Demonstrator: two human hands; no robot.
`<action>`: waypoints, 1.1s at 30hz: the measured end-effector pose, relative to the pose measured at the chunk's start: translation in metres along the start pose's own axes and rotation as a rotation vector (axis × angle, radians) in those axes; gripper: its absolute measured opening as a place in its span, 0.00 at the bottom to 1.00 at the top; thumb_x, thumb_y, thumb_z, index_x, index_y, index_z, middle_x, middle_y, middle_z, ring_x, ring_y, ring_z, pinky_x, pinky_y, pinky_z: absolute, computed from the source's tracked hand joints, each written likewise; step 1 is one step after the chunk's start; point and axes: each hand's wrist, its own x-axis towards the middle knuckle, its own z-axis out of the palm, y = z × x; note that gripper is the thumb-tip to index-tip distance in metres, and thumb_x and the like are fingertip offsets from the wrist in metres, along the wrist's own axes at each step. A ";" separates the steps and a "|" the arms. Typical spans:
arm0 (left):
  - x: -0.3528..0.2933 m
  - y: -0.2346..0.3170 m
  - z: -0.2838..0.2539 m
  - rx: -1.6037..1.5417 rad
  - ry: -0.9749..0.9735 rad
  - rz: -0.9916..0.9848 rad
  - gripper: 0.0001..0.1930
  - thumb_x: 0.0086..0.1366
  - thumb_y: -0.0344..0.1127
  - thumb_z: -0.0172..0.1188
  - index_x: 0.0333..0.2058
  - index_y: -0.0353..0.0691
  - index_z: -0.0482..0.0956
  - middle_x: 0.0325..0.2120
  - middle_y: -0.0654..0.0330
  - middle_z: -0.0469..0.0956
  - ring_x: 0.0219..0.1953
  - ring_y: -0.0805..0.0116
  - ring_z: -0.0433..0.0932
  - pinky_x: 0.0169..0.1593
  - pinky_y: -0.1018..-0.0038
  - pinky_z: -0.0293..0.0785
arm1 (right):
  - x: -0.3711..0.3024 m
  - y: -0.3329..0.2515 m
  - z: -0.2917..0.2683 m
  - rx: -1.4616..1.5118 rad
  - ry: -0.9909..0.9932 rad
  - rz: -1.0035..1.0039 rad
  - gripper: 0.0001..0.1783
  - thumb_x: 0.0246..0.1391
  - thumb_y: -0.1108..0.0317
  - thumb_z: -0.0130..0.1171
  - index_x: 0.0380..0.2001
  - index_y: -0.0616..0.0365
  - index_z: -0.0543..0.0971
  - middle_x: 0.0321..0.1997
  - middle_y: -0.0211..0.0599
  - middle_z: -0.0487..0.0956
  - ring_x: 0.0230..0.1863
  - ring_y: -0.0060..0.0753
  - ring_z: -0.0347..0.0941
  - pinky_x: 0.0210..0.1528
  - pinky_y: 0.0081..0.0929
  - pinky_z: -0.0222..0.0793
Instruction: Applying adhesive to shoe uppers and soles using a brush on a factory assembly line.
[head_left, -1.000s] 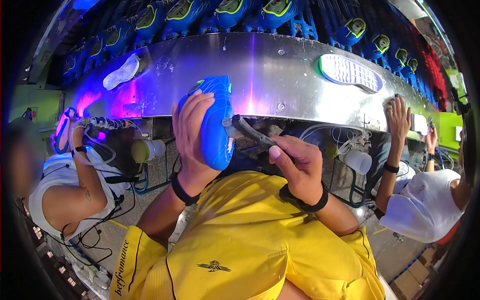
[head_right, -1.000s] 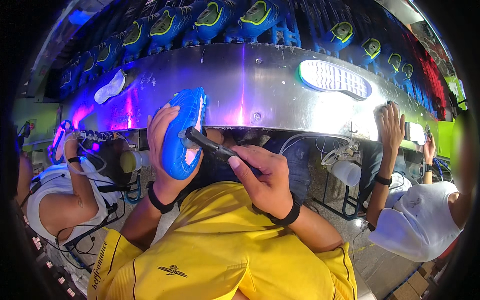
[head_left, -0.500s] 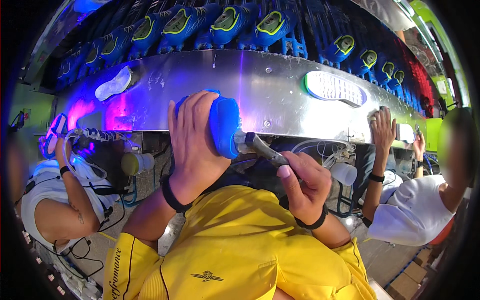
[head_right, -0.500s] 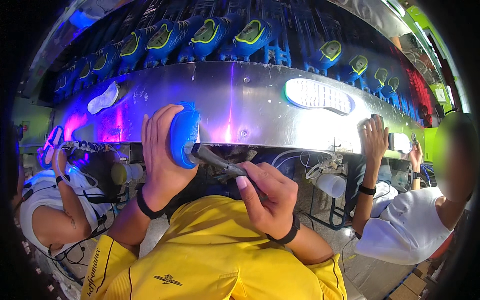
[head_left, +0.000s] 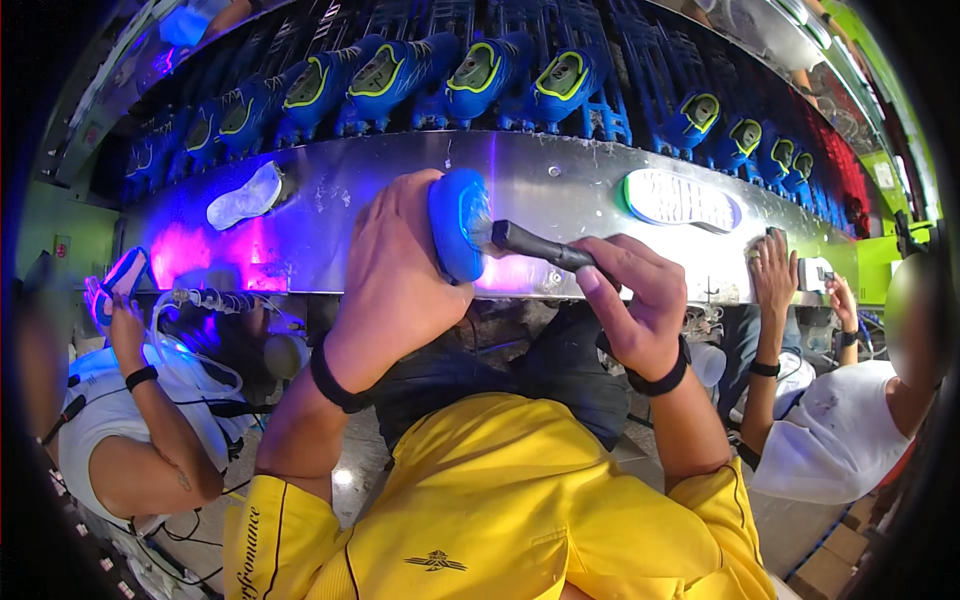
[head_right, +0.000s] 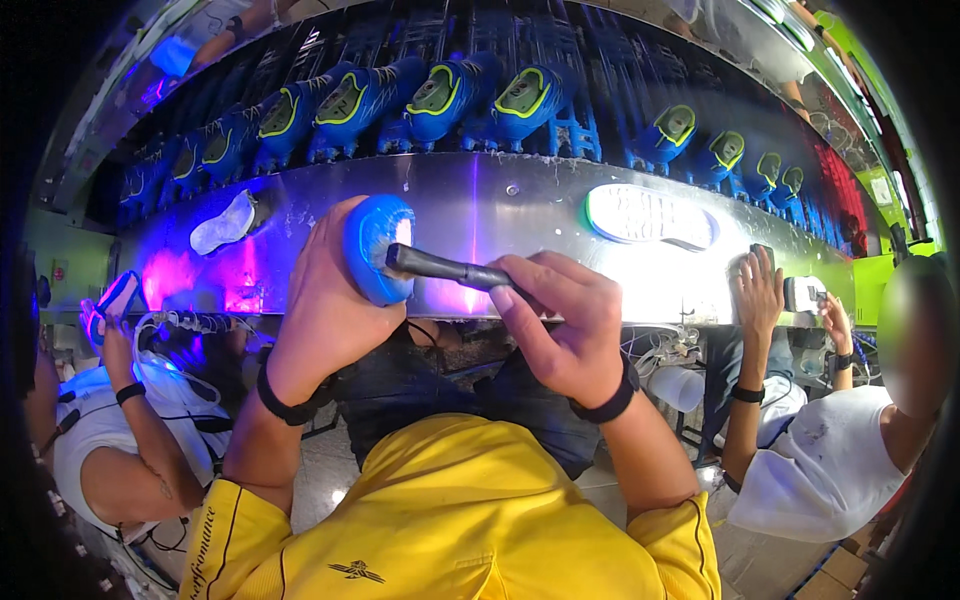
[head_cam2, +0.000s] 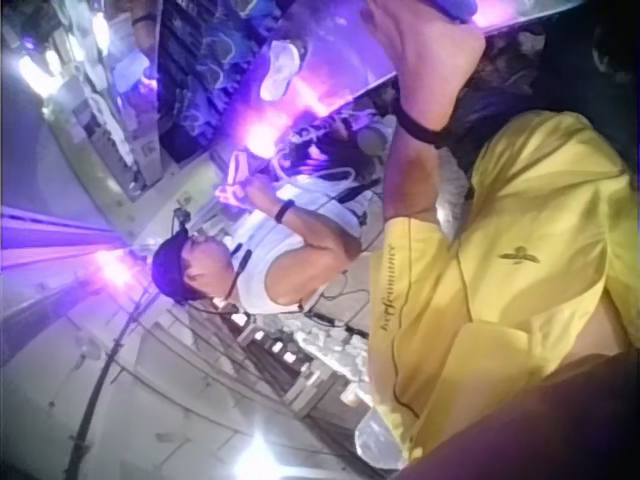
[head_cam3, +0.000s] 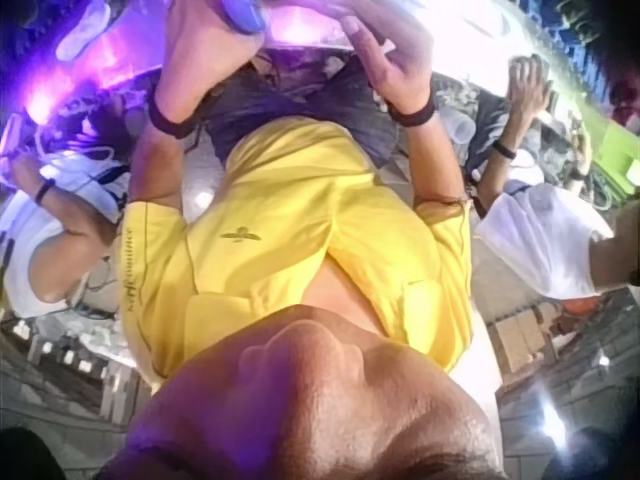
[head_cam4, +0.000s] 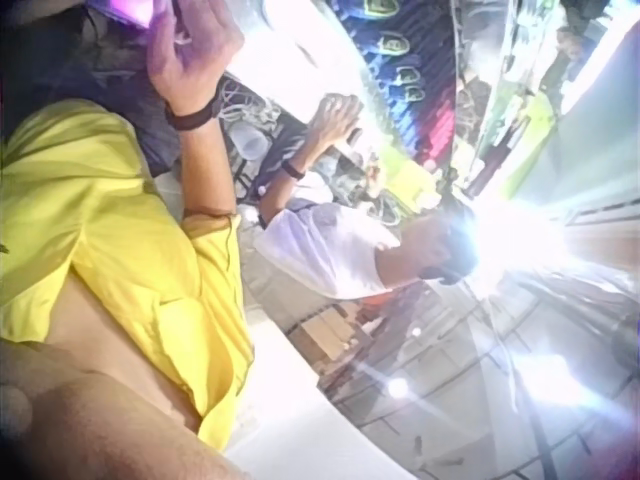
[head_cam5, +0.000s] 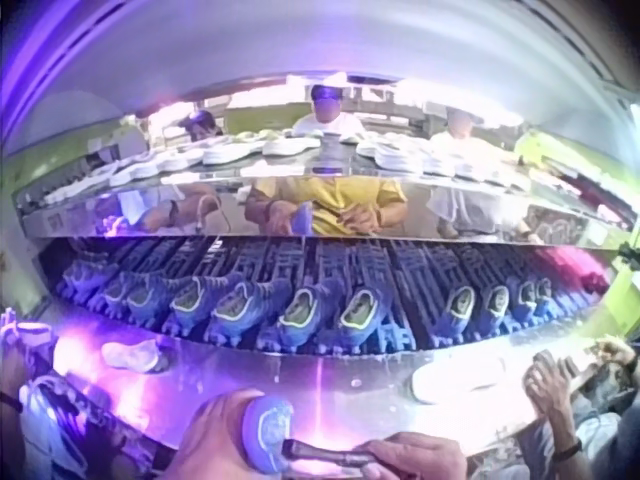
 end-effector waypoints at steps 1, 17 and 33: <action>0.004 -0.002 -0.003 -0.032 -0.033 -0.031 0.34 0.48 0.27 0.74 0.57 0.40 0.75 0.50 0.49 0.80 0.55 0.43 0.80 0.60 0.56 0.76 | 0.003 0.006 0.006 0.033 0.015 -0.006 0.12 0.60 0.74 0.68 0.46 0.67 0.87 0.28 0.41 0.81 0.24 0.30 0.75 0.28 0.26 0.69; 0.038 -0.041 -0.019 -0.084 -0.320 -0.089 0.30 0.50 0.32 0.80 0.52 0.35 0.81 0.46 0.50 0.86 0.49 0.54 0.86 0.55 0.63 0.81 | -0.013 0.058 0.070 0.178 0.122 0.070 0.12 0.61 0.72 0.69 0.45 0.67 0.88 0.28 0.44 0.81 0.26 0.32 0.76 0.30 0.27 0.68; -0.016 -0.073 0.002 -0.664 -0.168 -0.196 0.60 0.56 0.29 0.79 0.80 0.34 0.47 0.72 0.50 0.68 0.70 0.64 0.70 0.73 0.65 0.66 | -0.037 0.019 0.038 0.199 0.123 0.425 0.12 0.64 0.69 0.69 0.45 0.66 0.87 0.29 0.44 0.83 0.28 0.27 0.79 0.32 0.26 0.70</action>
